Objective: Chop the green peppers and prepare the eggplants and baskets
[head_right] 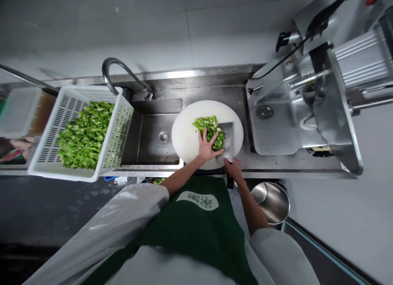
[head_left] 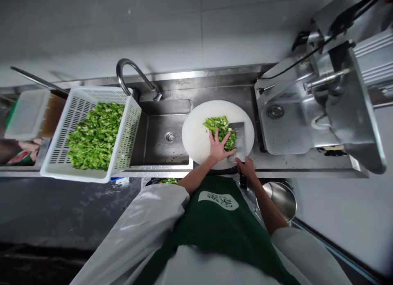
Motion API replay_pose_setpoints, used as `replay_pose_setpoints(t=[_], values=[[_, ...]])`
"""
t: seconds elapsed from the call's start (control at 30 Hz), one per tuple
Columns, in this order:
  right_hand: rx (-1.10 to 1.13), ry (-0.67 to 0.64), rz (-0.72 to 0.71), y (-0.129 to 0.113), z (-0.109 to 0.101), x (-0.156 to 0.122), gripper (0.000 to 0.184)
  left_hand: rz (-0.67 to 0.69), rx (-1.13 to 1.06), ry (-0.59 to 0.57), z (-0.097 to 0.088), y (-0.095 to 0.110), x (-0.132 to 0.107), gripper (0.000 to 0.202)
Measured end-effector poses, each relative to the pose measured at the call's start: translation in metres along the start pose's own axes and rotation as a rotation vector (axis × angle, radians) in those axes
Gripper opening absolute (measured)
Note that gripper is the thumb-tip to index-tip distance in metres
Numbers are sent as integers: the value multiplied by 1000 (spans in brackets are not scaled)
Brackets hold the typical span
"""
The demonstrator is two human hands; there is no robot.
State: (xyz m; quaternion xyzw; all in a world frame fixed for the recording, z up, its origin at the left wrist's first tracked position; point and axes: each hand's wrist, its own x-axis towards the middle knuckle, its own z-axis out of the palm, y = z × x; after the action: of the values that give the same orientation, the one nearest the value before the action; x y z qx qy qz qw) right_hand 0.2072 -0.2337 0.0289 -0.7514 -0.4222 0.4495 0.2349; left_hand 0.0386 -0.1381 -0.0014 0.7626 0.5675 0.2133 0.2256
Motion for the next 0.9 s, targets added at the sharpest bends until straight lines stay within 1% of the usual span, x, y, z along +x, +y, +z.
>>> replay_pose_setpoints(t=[0.1, 0.2, 0.27, 0.4, 0.57, 0.67, 0.73, 0.83, 0.9], values=[[126, -48, -36, -20, 33, 1, 41, 12, 6, -19, 2, 10, 3, 88], [215, -49, -46, -23, 51, -1, 41, 30, 0, -3, 2, 12, 6, 78], [223, -37, -43, -21, 54, -5, 41, 49, -6, 19, 0, 13, 6, 75], [203, 6, -71, -20, 47, -15, 40, 89, -15, 40, -5, 22, 2, 79], [190, 43, -54, -29, 40, -28, 40, 125, -83, 69, -21, 35, -1, 79], [167, 73, -63, -41, 43, -35, 40, 139, -125, 91, -39, 35, -3, 79], [145, 72, -76, -55, 49, -38, 41, 124, -143, 116, -55, 29, -4, 79], [132, 10, -111, -87, 68, -45, 45, 58, -138, 181, -89, 8, -9, 81], [138, -60, -163, -115, 88, -50, 46, 3, -102, 243, -121, -14, -17, 84]])
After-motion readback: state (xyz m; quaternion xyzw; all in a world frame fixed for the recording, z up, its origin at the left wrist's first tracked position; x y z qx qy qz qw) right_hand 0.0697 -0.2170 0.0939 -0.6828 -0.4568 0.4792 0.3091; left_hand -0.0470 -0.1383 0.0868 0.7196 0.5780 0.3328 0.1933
